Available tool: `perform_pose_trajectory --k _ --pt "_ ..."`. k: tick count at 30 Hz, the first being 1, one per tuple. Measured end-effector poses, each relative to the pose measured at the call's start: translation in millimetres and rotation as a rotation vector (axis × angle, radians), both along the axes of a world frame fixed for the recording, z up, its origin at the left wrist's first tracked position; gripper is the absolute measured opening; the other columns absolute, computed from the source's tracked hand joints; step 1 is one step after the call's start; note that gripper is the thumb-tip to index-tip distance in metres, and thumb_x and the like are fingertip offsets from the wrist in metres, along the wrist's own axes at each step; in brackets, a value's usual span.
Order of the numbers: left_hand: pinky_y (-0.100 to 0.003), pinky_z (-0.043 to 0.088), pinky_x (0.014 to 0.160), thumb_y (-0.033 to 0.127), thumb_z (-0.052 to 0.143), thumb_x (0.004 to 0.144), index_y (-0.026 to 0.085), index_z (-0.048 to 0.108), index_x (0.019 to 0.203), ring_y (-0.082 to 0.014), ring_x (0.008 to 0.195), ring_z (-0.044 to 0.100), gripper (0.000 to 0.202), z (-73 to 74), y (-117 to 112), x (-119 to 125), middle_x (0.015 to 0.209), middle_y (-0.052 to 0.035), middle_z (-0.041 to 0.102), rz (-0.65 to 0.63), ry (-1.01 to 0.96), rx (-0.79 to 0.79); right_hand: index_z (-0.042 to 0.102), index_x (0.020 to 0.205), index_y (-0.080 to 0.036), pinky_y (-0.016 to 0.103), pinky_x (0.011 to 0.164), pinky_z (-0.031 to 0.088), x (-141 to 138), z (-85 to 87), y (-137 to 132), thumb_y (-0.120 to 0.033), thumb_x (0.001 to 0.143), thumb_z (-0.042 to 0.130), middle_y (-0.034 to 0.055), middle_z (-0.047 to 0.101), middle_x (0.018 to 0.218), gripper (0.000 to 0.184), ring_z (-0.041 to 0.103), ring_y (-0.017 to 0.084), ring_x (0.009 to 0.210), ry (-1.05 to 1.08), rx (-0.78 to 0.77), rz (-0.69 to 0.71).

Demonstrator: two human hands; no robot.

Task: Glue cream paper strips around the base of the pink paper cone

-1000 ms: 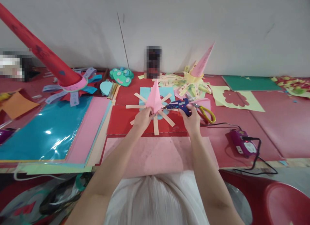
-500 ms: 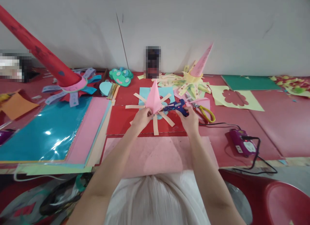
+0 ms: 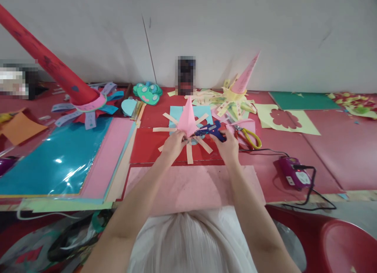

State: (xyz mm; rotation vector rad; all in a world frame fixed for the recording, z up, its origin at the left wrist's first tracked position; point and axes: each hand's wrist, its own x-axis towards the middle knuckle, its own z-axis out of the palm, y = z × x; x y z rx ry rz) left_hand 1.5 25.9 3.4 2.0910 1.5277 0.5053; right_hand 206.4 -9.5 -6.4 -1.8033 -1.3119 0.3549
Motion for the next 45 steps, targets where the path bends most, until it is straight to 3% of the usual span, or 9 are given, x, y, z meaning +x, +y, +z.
perform_pose_trajectory --k 7,19,27,35,45 --pt "-0.026 0.037 0.058 0.022 0.059 0.086 0.018 0.058 0.08 -0.0185 0.083 0.059 0.007 5.1 -5 3 0.093 -0.0052 0.062 -0.006 0.092 0.016 0.062 0.084 -0.019 0.033 0.071 0.045 14 -0.4 2 -0.056 0.066 0.067 0.0052 0.067 0.082 0.042 0.059 0.019 0.073 0.146 0.031 -0.117" --pt "-0.028 0.037 0.06 0.023 0.054 0.09 0.017 0.063 0.087 -0.0219 0.084 0.061 0.012 11.5 -6 6 0.094 -0.0074 0.064 -0.08 0.272 0.073 0.061 0.085 -0.018 0.032 0.071 0.046 17 -1.8 5 -0.054 0.067 0.066 0.005 0.067 0.083 0.04 0.057 0.018 0.073 0.193 0.052 -0.136" --pt "-0.028 0.037 0.058 0.021 0.052 0.091 0.018 0.062 0.09 -0.021 0.085 0.061 0.01 3.4 -4 5 0.099 -0.0065 0.063 -0.079 0.212 0.053 0.061 0.083 -0.018 0.032 0.072 0.046 18 -2.4 5 -0.052 0.066 0.067 0.0044 0.067 0.082 0.039 0.057 0.018 0.073 0.2 0.046 -0.137" --pt "-0.027 0.033 0.055 0.019 0.047 0.093 0.017 0.062 0.095 -0.0201 0.088 0.062 0.015 13.0 -8 7 0.105 -0.0069 0.063 -0.098 0.282 0.032 0.062 0.084 -0.018 0.032 0.073 0.046 17 -2.2 6 -0.051 0.065 0.068 0.0047 0.067 0.082 0.039 0.058 0.018 0.074 0.217 0.05 -0.136" --pt "-0.026 0.034 0.054 0.02 0.047 0.093 0.02 0.063 0.101 -0.0178 0.087 0.062 0.018 6.3 -8 5 0.109 -0.0043 0.062 -0.11 0.265 0.056 0.062 0.082 -0.018 0.032 0.071 0.045 17 -3.5 6 -0.052 0.066 0.067 0.0039 0.066 0.08 0.038 0.057 0.018 0.071 0.213 0.06 -0.134"
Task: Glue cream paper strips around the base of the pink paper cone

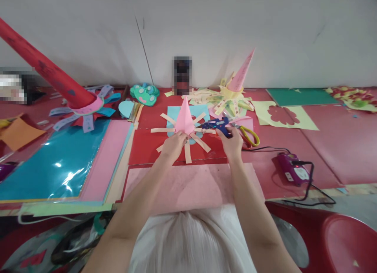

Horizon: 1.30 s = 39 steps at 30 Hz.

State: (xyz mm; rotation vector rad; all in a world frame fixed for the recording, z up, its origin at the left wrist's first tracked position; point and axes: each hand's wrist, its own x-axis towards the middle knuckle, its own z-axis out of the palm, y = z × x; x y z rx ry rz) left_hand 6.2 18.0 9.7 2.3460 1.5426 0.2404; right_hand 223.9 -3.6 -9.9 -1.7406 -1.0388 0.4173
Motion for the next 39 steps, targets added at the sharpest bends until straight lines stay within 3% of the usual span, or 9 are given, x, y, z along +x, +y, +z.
perform_pose_trajectory --k 16,26,34,39 --pt "-0.026 0.039 0.056 0.017 0.05 0.091 0.022 0.063 0.099 -0.0182 0.089 0.063 0.016 -3.3 1 -3 0.108 -0.0026 0.064 0.006 -0.072 0.014 0.06 0.083 -0.019 0.032 0.072 0.044 -2 -1.2 2 -0.052 0.067 0.066 0.0056 0.067 0.084 0.037 0.058 0.019 0.074 -0.026 -0.042 0.03" --pt "-0.025 0.04 0.057 0.019 0.054 0.09 0.021 0.064 0.097 -0.0181 0.088 0.063 0.012 -4.9 4 -5 0.106 -0.003 0.065 -0.001 -0.138 0.007 0.061 0.084 -0.02 0.033 0.073 0.044 -2 -13.2 7 -0.056 0.066 0.065 0.005 0.068 0.085 0.04 0.059 0.02 0.076 -0.003 -0.089 0.041" --pt "-0.025 0.046 0.071 0.01 0.055 0.086 0.019 0.062 0.096 -0.0163 0.09 0.062 0.015 -14.0 15 -9 0.1 -0.004 0.065 -0.109 -0.259 -0.019 0.062 0.088 -0.022 0.037 0.079 0.046 -6 -9.1 6 -0.055 0.066 0.064 0.0059 0.069 0.091 0.039 0.062 0.024 0.084 -0.05 -0.171 0.019" --pt "-0.029 0.048 0.078 0.009 0.052 0.085 0.018 0.058 0.106 -0.0178 0.092 0.061 0.023 -14.0 9 -9 0.104 -0.007 0.064 -0.065 -0.189 0.014 0.062 0.09 -0.021 0.037 0.08 0.046 -6 -10.6 6 -0.054 0.067 0.065 0.0067 0.069 0.091 0.041 0.062 0.024 0.084 -0.062 -0.161 0.029"
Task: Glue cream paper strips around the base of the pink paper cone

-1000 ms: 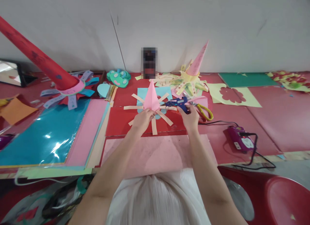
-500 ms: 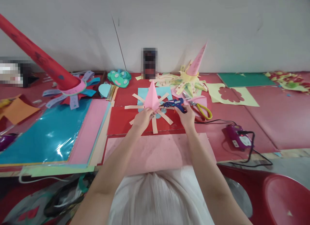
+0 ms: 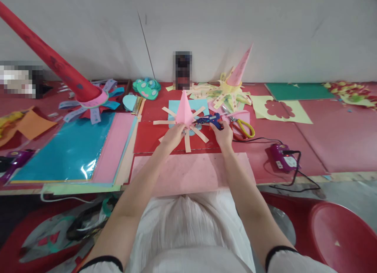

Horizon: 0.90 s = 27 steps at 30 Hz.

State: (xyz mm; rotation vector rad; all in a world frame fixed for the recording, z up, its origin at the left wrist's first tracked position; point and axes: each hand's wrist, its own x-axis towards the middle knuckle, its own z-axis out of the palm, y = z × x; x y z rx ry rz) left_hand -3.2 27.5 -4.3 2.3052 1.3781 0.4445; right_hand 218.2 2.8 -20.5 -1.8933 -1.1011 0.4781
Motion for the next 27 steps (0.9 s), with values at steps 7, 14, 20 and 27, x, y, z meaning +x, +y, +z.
perform_pose_trajectory --k 7,14,20,27 --pt "-0.031 0.049 0.086 0.01 0.046 0.089 0.017 0.058 0.115 -0.019 0.1 0.06 0.03 -1.0 -25 -1 0.11 -0.0095 0.061 0.121 0.039 0.097 0.062 0.088 -0.022 0.037 0.079 0.046 0 0.3 2 -0.053 0.066 0.067 0.0068 0.069 0.093 0.038 0.062 0.024 0.085 0.004 0.001 -0.001" --pt "-0.04 0.046 0.088 0.031 0.045 0.094 0.017 0.057 0.126 -0.0279 0.104 0.055 0.036 5.3 -43 8 0.114 -0.015 0.056 0.111 0.289 0.219 0.062 0.09 -0.022 0.039 0.08 0.046 1 1.8 1 -0.052 0.066 0.067 0.0071 0.069 0.095 0.039 0.062 0.024 0.087 0.017 -0.021 0.014" --pt "-0.042 0.044 0.088 0.035 0.045 0.093 0.017 0.058 0.124 -0.0309 0.108 0.052 0.038 11.0 -46 11 0.117 -0.0164 0.054 0.108 0.341 0.203 0.062 0.091 -0.022 0.039 0.079 0.046 0 2.8 0 -0.052 0.067 0.067 0.007 0.069 0.095 0.039 0.061 0.024 0.087 0.02 -0.02 0.024" --pt "-0.044 0.043 0.09 0.035 0.043 0.094 0.02 0.056 0.126 -0.0321 0.112 0.051 0.038 8.6 -46 10 0.118 -0.0167 0.054 0.101 0.311 0.192 0.063 0.091 -0.022 0.04 0.08 0.046 2 -2.3 2 -0.053 0.066 0.066 0.0069 0.069 0.095 0.04 0.061 0.025 0.088 -0.003 -0.005 0.02"
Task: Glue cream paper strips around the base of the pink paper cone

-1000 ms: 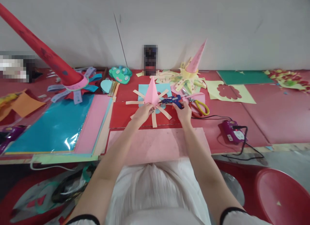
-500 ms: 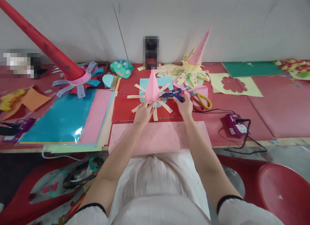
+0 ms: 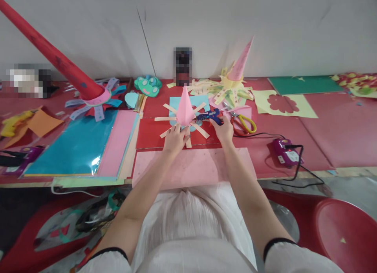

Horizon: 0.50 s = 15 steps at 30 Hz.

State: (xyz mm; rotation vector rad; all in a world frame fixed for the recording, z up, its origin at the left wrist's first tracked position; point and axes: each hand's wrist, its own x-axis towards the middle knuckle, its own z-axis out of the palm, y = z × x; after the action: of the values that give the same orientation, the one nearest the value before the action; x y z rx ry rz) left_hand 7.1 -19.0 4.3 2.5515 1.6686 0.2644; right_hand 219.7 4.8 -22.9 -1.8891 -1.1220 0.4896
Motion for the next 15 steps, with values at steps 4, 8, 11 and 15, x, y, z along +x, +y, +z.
perform_pose_trajectory --k 4,8,11,15 --pt "-0.046 0.042 0.092 0.033 0.043 0.094 0.018 0.057 0.125 -0.034 0.116 0.048 0.037 -0.8 -1.1 0.6 0.123 -0.0183 0.052 0.001 -0.014 -0.001 0.063 0.091 -0.022 0.039 0.08 0.046 -0.3 0.3 -0.1 -0.054 0.065 0.067 0.0067 0.069 0.094 0.04 0.061 0.024 0.086 -0.004 0.006 -0.009" --pt "-0.045 0.042 0.091 0.032 0.044 0.094 0.016 0.056 0.125 -0.0336 0.116 0.048 0.037 0.3 -1.8 1.9 0.123 -0.0183 0.052 0.006 0.003 -0.004 0.062 0.089 -0.022 0.039 0.08 0.046 -1.4 3.5 -1.1 -0.054 0.067 0.066 0.0068 0.069 0.094 0.039 0.062 0.025 0.088 -0.01 -0.012 -0.002" --pt "-0.044 0.042 0.091 0.032 0.045 0.093 0.017 0.056 0.126 -0.0332 0.114 0.049 0.037 1.4 -2.2 2.4 0.124 -0.0183 0.051 0.005 0.013 -0.014 0.063 0.088 -0.022 0.038 0.079 0.046 -1.8 5.1 -1.8 -0.052 0.067 0.067 0.0071 0.069 0.095 0.037 0.062 0.025 0.088 -0.02 -0.023 -0.009" --pt "-0.045 0.041 0.093 0.032 0.046 0.093 0.016 0.054 0.128 -0.0336 0.115 0.048 0.039 1.0 -2.6 1.4 0.125 -0.0188 0.05 -0.012 0.002 -0.013 0.062 0.087 -0.022 0.039 0.078 0.046 -1.7 4.7 -2.2 -0.053 0.067 0.066 0.0069 0.069 0.093 0.037 0.062 0.025 0.086 -0.02 -0.009 -0.008"
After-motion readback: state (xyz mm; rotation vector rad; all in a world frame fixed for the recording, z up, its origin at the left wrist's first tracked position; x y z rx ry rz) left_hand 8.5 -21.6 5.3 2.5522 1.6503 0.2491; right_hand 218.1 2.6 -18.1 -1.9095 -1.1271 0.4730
